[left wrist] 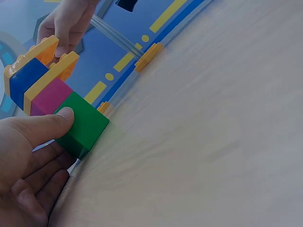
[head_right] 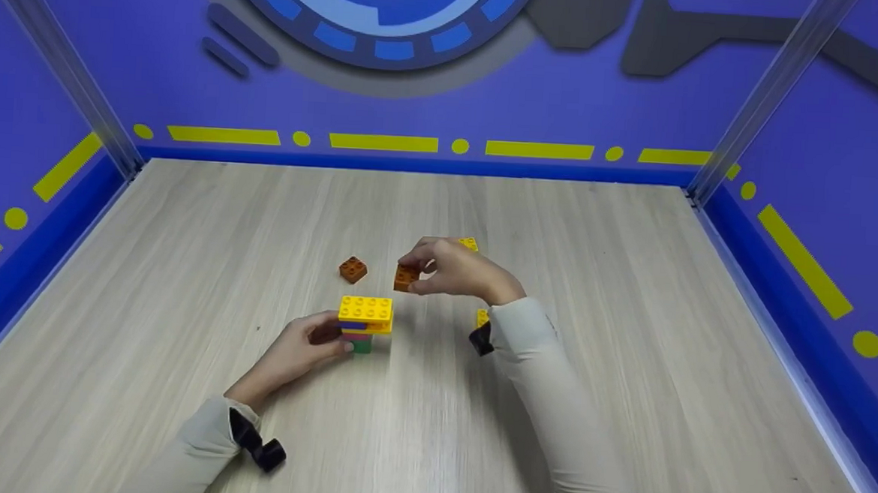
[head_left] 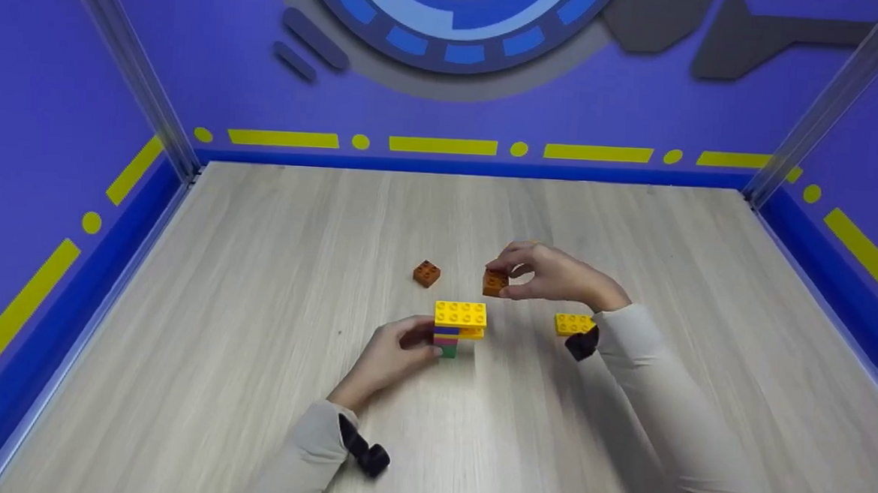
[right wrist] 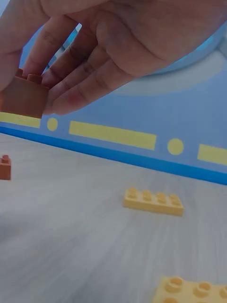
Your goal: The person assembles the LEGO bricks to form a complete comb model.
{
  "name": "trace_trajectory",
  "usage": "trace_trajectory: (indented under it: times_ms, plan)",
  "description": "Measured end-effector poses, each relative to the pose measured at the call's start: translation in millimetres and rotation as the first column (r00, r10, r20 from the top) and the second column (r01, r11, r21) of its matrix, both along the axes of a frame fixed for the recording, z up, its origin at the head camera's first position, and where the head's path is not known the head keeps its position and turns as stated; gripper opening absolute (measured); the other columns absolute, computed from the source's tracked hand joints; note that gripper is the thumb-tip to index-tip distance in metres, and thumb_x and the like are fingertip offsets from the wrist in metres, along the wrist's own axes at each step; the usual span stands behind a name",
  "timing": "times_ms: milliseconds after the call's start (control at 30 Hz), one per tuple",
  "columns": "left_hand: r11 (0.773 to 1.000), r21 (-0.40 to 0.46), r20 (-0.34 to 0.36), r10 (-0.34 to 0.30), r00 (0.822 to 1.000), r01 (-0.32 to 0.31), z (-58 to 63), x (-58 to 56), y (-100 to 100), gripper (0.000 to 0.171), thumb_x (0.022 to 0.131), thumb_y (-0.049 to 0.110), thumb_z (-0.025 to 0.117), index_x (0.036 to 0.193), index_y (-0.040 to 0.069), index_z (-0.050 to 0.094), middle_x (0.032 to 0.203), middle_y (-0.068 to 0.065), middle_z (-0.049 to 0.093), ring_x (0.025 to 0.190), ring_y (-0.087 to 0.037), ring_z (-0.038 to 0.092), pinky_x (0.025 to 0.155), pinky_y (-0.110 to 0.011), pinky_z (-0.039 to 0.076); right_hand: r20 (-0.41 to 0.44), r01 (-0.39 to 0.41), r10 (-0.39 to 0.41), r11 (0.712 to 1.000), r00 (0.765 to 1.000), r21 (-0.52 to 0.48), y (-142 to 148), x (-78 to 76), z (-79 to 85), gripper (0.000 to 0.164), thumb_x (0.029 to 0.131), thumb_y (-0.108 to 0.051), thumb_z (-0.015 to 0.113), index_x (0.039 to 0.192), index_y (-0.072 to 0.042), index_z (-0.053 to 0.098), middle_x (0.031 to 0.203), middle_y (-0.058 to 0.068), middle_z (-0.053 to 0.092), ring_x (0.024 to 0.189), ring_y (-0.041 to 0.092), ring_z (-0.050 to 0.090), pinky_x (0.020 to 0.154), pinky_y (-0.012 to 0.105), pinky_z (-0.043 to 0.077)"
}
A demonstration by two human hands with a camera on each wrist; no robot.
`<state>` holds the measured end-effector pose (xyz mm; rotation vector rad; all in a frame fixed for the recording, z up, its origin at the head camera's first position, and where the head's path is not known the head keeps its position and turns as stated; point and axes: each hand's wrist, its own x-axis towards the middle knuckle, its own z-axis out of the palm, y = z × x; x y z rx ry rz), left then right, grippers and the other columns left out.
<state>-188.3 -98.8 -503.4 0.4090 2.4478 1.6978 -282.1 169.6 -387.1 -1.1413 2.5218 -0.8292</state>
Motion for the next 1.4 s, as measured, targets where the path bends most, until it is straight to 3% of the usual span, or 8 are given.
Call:
trace_trajectory:
  times_ms: [333,567,967,1400]
  plan:
    - [1.0,0.002,-0.003,-0.003,1.0,0.003,0.4,-0.5,0,0.046,0.086,0.018,0.072,0.13,0.012,0.059,0.126,-0.006,0.064,0.117,-0.02,0.06,0.102,-0.035,0.048,-0.06,-0.079,0.077,0.997,0.995,-0.023,-13,11.2,12.4,0.035,0.088,-0.017,0.07,0.121,-0.008,0.066,0.113,0.004,0.065,0.102,0.018,0.062,0.09,0.031,0.056]
    - [1.0,-0.004,-0.023,-0.006,1.0,0.006,-0.8,-1.9,-1,0.044,0.086,0.018,0.071,0.128,0.012,0.06,0.125,-0.005,0.065,0.117,-0.019,0.06,0.104,-0.035,0.046,-0.04,-0.137,0.135,0.99,0.99,-0.042,-23,19.4,17.7,0.034,0.09,-0.016,0.067,0.122,-0.007,0.065,0.114,0.005,0.064,0.104,0.017,0.062,0.093,0.035,0.054]
    - [1.0,0.03,-0.016,-0.008,1.0,0.009,0.1,-0.1,-1,0.045,0.086,0.017,0.072,0.129,0.011,0.059,0.126,-0.01,0.064,0.117,-0.023,0.06,0.105,-0.04,0.046,-0.071,-0.2,0.196,0.979,0.978,-0.046,-39,28.5,18.8,0.035,0.089,-0.017,0.068,0.122,-0.006,0.065,0.114,0.006,0.067,0.103,0.017,0.064,0.091,0.031,0.055]
    - [1.0,0.0,-0.019,-0.014,1.0,0.014,-1.2,-2.1,-1,0.042,0.087,0.018,0.07,0.128,0.012,0.06,0.124,-0.006,0.065,0.115,-0.02,0.061,0.102,-0.036,0.048,-0.068,-0.211,0.209,0.977,0.976,-0.03,-48,33.4,15.2,0.037,0.09,-0.02,0.068,0.124,-0.005,0.064,0.114,0.005,0.067,0.103,0.015,0.064,0.092,0.03,0.055]
